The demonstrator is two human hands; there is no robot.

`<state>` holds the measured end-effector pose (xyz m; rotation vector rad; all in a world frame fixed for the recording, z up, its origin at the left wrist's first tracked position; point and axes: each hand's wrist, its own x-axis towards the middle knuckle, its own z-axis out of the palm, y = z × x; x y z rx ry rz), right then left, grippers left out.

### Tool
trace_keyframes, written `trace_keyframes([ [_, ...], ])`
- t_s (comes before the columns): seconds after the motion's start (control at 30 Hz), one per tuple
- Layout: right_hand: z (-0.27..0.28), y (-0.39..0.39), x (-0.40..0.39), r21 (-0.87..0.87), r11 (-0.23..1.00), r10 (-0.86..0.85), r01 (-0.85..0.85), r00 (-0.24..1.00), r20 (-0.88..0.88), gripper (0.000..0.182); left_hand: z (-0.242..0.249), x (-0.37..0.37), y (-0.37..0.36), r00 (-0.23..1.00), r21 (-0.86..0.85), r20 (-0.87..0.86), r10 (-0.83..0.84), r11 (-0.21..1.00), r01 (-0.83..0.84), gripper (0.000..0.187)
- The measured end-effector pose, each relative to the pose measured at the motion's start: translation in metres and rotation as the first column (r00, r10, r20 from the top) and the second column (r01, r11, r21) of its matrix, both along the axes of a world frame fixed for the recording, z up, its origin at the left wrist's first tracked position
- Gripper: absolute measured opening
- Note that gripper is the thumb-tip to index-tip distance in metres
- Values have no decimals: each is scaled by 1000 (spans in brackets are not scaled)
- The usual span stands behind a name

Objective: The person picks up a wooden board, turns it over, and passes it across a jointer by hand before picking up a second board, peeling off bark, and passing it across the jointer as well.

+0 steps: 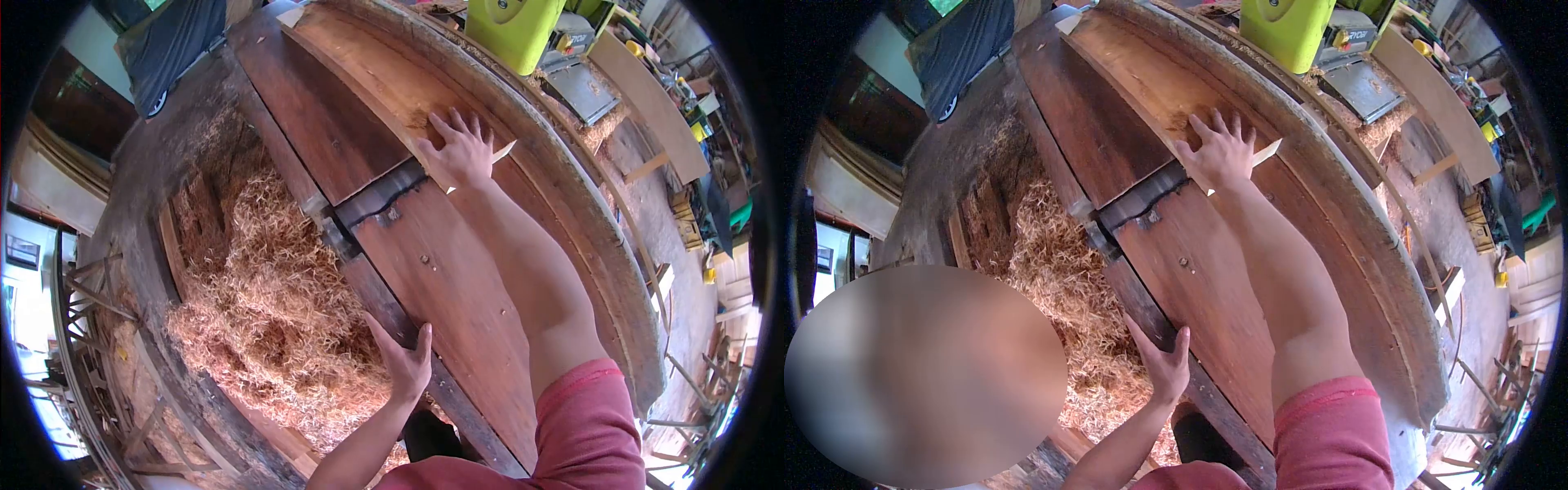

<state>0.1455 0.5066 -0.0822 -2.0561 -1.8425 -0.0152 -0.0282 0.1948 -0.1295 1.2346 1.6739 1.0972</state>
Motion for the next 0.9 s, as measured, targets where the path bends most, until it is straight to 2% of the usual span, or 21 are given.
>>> trace_keyframes([
  [0.53, 4, 30, -15, -11, 1000, 7, -7, 999, -41, 65, 7, -3, 2, 998, -82, 55, -30, 996, 35, 117],
  [0.63, 5, 37, -19, -14, 1000, 3, -3, 999, -37, 65, 6, -4, 2, 999, -100, -14, -37, 994, 35, 117],
  [0.73, 5, 44, -22, -9, 1000, 0, -1, 999, -32, 65, 8, -3, 3, 997, -98, 71, -13, 995, 20, 117],
  [0.9, 9, 51, -29, -13, 1000, 6, -7, 997, -71, 64, -2, -5, -4, 999, -63, 42, -9, 998, 11, 116],
])
